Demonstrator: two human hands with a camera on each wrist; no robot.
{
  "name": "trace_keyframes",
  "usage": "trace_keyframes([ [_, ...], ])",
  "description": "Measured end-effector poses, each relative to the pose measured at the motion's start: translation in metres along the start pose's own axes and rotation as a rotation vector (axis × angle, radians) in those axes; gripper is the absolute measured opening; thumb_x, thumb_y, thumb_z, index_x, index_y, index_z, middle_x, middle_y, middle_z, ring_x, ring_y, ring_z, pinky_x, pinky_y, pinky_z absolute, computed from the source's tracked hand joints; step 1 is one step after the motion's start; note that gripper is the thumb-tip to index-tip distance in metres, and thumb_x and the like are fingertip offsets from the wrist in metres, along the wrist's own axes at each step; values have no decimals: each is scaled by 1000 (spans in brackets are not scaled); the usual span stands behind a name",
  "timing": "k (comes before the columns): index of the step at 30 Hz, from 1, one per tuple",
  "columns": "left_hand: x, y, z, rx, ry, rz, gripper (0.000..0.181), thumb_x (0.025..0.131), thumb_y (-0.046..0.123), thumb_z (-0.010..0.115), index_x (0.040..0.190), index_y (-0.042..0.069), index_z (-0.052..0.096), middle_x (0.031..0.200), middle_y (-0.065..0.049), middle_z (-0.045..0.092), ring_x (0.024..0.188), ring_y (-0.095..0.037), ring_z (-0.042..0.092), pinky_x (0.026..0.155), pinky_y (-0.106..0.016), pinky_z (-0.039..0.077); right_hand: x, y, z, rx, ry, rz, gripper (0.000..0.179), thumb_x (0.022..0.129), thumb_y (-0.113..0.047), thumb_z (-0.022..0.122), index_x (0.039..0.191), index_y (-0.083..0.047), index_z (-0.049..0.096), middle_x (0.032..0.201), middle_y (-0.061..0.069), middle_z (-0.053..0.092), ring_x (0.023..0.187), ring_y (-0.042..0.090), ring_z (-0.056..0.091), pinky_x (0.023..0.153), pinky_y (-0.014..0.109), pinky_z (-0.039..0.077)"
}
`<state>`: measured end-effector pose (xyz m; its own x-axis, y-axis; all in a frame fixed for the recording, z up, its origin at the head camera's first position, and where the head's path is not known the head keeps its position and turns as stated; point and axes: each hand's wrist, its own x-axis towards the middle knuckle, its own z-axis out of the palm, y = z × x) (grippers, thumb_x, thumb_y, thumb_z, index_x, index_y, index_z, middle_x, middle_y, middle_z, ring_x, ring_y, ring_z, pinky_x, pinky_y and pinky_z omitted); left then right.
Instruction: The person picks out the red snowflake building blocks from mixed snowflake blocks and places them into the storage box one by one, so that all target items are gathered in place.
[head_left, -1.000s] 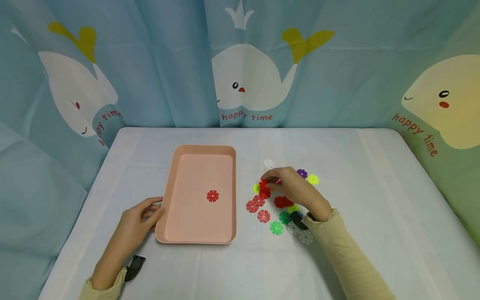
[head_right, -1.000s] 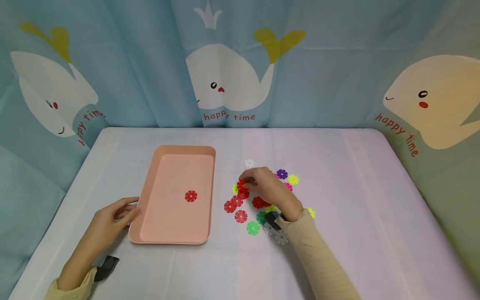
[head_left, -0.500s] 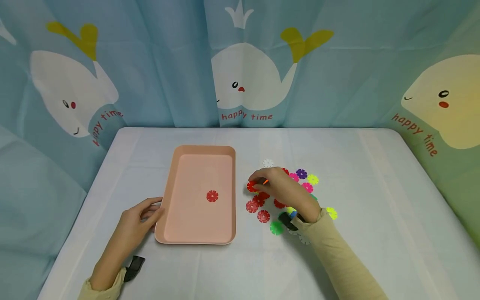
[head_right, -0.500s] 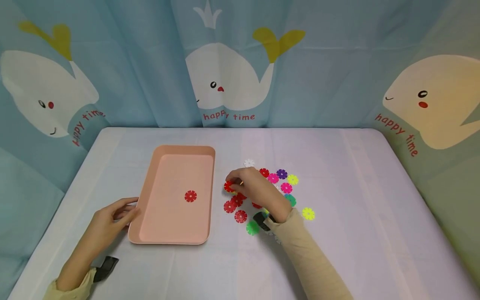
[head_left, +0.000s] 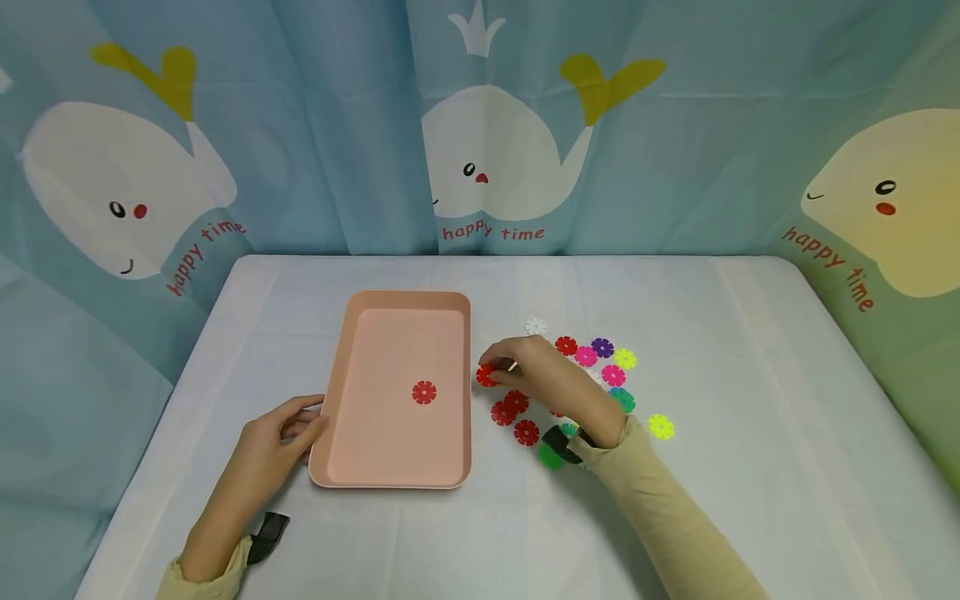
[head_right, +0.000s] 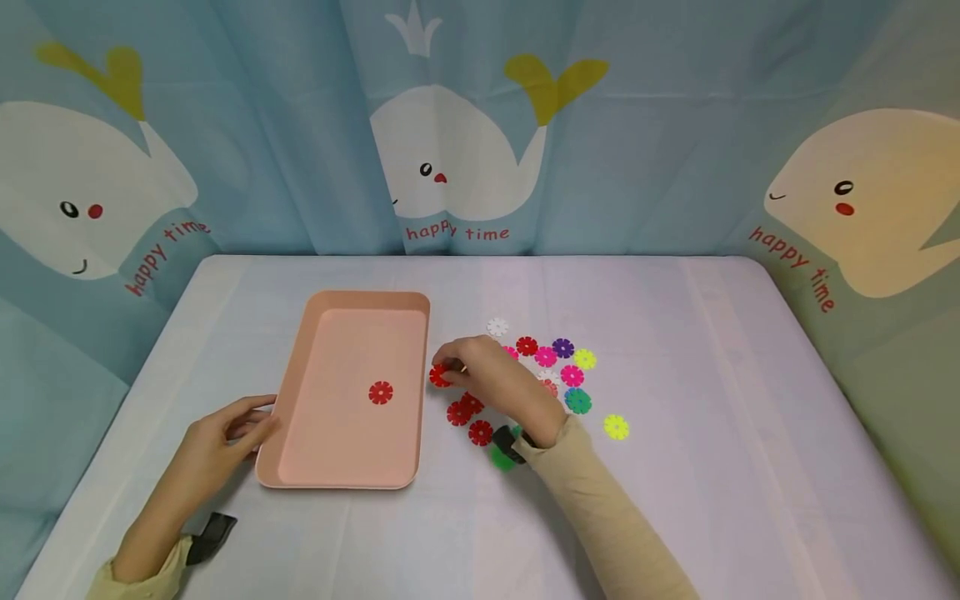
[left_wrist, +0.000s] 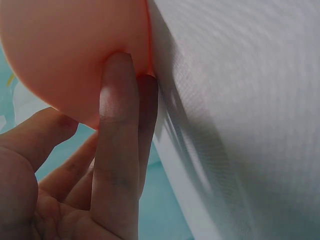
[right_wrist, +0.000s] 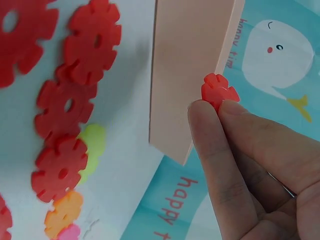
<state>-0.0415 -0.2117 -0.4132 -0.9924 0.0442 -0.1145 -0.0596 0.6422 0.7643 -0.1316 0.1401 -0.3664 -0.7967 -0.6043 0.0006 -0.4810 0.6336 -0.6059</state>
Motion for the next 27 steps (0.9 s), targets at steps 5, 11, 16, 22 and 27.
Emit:
trace_keyframes([
  [5,1,0,0,-7,-1,1,41,100,25,62,136,5,58,112,-14,71,96,-22,71,68,-21,55,3,-5,3,14,-16,-4,27,85,-3,77,111,-3,74,101,6,74,90,16,69,82,29,58],
  [11,2,0,0,-12,-3,-8,42,100,25,62,137,5,58,113,-14,70,95,-21,71,68,-22,56,7,-11,6,7,-20,-10,29,85,-4,77,114,-1,73,104,7,74,92,17,70,82,27,58],
  [16,1,0,-1,-8,0,-8,42,100,26,62,136,5,58,112,-13,71,94,-19,71,68,-21,56,9,-17,9,13,-17,-25,26,85,-4,77,111,-2,73,103,7,74,92,17,70,82,27,58],
  [22,1,-1,0,-1,6,2,42,100,27,62,136,6,59,112,-12,71,94,-20,71,68,-21,55,13,-23,12,-6,-27,-21,24,86,-5,77,110,-3,73,101,5,74,93,16,70,84,27,58],
  [27,2,-2,1,-11,8,9,41,100,25,63,135,5,59,111,-13,71,93,-19,71,67,-22,56,16,-25,16,4,-38,-26,23,87,-5,76,110,-3,73,102,5,73,94,16,70,85,27,57],
])
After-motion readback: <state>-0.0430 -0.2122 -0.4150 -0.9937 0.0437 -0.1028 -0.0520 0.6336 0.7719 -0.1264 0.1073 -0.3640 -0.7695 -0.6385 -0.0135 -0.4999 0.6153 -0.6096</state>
